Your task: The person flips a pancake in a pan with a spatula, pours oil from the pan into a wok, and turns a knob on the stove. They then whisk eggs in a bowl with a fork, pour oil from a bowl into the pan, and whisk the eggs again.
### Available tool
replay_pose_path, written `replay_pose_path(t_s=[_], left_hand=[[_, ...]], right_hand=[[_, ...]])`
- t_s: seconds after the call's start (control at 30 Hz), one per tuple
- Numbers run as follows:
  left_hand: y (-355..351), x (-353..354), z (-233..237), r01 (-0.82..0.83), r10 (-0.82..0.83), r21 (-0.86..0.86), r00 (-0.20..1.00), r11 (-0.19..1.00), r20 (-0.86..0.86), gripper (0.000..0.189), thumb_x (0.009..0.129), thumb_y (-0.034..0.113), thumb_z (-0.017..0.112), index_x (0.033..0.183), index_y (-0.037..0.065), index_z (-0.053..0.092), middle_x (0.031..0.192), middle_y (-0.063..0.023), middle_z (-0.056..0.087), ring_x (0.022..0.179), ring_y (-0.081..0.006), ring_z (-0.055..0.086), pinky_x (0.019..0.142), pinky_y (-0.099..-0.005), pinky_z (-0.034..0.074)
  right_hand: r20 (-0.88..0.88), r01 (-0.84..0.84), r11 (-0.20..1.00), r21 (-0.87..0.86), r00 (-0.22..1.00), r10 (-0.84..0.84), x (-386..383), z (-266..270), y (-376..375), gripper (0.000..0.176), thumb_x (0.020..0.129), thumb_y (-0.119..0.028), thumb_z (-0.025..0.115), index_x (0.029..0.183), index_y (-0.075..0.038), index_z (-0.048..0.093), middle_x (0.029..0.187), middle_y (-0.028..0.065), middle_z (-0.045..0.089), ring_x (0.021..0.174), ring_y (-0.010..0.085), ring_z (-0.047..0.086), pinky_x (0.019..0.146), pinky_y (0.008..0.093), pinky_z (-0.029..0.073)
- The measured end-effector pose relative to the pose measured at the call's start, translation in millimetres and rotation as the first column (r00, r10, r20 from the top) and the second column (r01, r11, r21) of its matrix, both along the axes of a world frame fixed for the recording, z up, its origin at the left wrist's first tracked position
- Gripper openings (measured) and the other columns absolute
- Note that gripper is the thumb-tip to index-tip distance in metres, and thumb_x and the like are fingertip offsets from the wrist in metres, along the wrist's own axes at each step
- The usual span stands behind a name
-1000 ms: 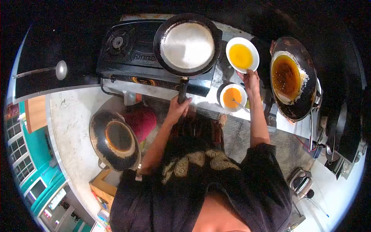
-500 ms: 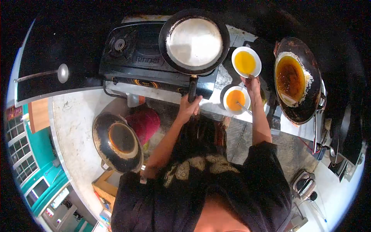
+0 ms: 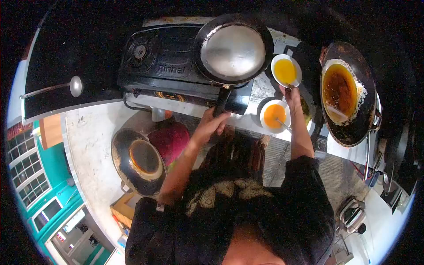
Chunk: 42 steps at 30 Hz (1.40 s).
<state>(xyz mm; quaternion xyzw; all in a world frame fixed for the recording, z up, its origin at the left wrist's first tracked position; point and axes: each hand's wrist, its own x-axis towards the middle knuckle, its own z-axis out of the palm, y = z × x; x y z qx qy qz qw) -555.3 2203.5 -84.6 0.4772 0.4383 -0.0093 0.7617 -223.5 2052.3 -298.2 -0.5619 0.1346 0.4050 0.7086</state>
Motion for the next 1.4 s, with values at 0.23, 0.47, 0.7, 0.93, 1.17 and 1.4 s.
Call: replay_pose_path(t_s=[0.23,0.47,0.7,0.93,1.17,1.4], left_hand=[[2.7,-18.7,22.6,0.064,-0.064,0.043,0.998,0.997,-0.004,0.023,0.085,0.025,0.064,0.076,0.007,0.052,0.053,0.0018,0.045,0.042,-0.0074,0.042,0.038,-0.0242,0.033],[0.8,-22.5,14.5,0.077,-0.072,0.087,0.996,0.993,-0.059,0.026,0.087,0.027,0.062,0.074,0.008,0.05,0.052,0.002,0.044,0.041,-0.0073,0.042,0.039,-0.0234,0.032],[2.8,-20.7,4.6,0.1,-0.101,0.115,0.995,0.988,0.0,0.029,0.087,0.029,0.061,0.073,0.008,0.049,0.05,0.0024,0.043,0.04,-0.007,0.042,0.038,-0.0235,0.032],[0.8,-20.4,-8.6,0.083,-0.083,0.071,0.997,0.994,-0.006,0.029,0.087,0.029,0.062,0.071,0.008,0.048,0.048,0.0021,0.043,0.039,-0.0071,0.041,0.037,-0.0237,0.032],[6.7,-14.4,-21.9,0.096,-0.107,0.206,0.993,0.974,0.041,0.026,0.086,0.027,0.063,0.073,0.008,0.05,0.049,0.0021,0.043,0.039,-0.0072,0.041,0.037,-0.0236,0.031],[16.8,-13.2,-11.7,0.091,-0.086,0.222,0.996,0.971,-0.034,0.026,0.085,0.028,0.064,0.076,0.006,0.053,0.051,0.0017,0.045,0.04,-0.0069,0.042,0.037,-0.0233,0.032]], right_hand=[[0.042,0.044,0.998,0.047,0.998,-0.046,4.7,-12.9,2.8,0.035,0.089,-0.007,0.045,0.123,0.0,0.044,0.106,0.0153,0.06,0.082,0.0233,0.065,0.072,0.0332,0.058],[-0.03,-0.036,0.989,0.146,0.999,0.041,11.7,-26.3,1.1,0.034,0.089,-0.007,0.045,0.122,-0.001,0.044,0.105,0.0133,0.06,0.081,0.0234,0.065,0.071,0.0325,0.057],[0.015,-0.023,0.996,0.091,1.0,0.022,11.1,-43.4,2.7,0.031,0.093,-0.006,0.04,0.124,-0.003,0.042,0.11,0.0142,0.057,0.087,0.0238,0.064,0.069,0.0332,0.058],[-0.063,-0.005,0.991,0.136,0.998,0.014,3.6,-19.1,2.6,0.036,0.089,-0.01,0.05,0.124,-0.005,0.042,0.114,0.0114,0.054,0.09,0.0244,0.061,0.072,0.0337,0.057],[0.105,-0.006,0.947,-0.321,0.994,0.042,4.8,-0.5,-14.3,0.041,0.086,-0.015,0.058,0.122,-0.004,0.042,0.105,0.0106,0.059,0.083,0.0206,0.062,0.067,0.0273,0.047],[0.563,0.246,0.941,-0.231,0.823,-0.077,-54.4,8.7,-42.7,0.058,0.086,-0.011,0.058,0.134,0.004,0.029,0.124,0.0178,0.049,0.11,0.0243,0.049,0.097,0.0327,0.035]])
